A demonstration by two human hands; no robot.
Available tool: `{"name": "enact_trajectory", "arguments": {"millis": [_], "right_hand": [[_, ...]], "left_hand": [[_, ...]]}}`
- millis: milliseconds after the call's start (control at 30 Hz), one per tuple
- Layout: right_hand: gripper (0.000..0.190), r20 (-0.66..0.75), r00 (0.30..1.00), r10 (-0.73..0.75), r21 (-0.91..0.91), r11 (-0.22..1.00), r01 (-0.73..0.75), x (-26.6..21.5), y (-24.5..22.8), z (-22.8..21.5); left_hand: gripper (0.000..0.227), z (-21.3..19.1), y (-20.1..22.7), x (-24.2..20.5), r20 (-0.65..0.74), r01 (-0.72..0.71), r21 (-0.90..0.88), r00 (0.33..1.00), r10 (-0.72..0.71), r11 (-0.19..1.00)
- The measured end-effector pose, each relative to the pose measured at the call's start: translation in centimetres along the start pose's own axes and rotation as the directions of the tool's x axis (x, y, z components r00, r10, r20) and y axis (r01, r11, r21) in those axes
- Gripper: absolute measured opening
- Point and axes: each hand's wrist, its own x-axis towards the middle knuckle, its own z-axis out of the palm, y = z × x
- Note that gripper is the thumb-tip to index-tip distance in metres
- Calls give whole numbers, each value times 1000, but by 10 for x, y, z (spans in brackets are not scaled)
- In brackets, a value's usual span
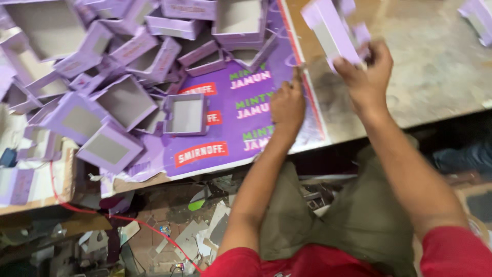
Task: The person assembles small purple cardboard boxes by folding flaps and pressing edges with a wooden stick. They handle multiple boxes one at a time, folding and securing each before setting it aside on the table.
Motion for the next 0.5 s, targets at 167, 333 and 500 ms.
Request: {"name": "enact_trajectory", "arguments": {"millis": [167,333,500], "right_hand": [[42,309,951,20,-43,999,-7,125,-25,135],[43,432,871,232,-552,832,52,154,53,137],[44,368,900,235,-762,631,147,190,135,128]], "left_hand": [[51,1,-6,6,-1,49,-66,999,-50,997],[50,-1,-9,6,25,67,-99,998,-65,993],[45,1,-8,5,9,81,-102,997,-81,991]]}}
